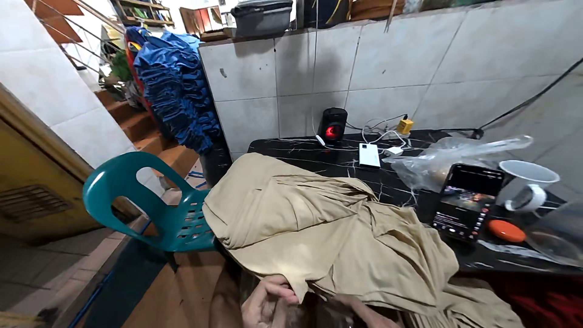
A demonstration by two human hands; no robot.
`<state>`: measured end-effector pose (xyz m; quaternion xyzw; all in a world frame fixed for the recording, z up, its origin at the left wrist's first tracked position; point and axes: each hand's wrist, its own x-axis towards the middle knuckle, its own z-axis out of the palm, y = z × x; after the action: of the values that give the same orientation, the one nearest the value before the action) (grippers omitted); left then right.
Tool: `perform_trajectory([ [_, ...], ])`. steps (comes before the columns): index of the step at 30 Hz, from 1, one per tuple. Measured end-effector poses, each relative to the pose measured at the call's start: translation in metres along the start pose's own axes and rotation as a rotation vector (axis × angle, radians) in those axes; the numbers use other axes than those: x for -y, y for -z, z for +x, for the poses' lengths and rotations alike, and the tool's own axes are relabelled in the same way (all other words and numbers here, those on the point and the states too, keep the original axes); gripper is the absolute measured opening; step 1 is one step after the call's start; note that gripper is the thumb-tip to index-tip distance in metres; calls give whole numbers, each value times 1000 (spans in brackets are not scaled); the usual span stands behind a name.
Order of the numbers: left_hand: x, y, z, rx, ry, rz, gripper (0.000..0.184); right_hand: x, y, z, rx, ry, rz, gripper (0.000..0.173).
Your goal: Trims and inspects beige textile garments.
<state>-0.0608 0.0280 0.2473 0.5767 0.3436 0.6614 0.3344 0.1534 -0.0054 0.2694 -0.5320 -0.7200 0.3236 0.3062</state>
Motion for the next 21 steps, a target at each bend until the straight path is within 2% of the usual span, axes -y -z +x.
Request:
perform_trajectory([
  [3,0,-1,-3,11,49,-66,6,7,-8,5,-174,78,5,41],
  [9,-7,1,-5,46,71,-67,6,21,-30,20,-217,170,-51,35],
  [12,-9,2,-7,52,100,-57,13,21,-37,23,-308,183,-83,30],
  [14,-11,3,-8,65,106,-31,13,23,-42,24,-410,142,73,30],
  [15,-14,2,-10,81,94,4,7,26,-44,25,-430,104,197,30],
  [17,-15,1,-12,146,14,143,16,31,-45,28,-400,45,326,32],
  [19,-9,2,-14,209,-92,276,28,32,-49,32,-348,32,286,32],
  [21,-5,2,-15,185,-129,353,35,30,-51,34,-332,42,284,24],
])
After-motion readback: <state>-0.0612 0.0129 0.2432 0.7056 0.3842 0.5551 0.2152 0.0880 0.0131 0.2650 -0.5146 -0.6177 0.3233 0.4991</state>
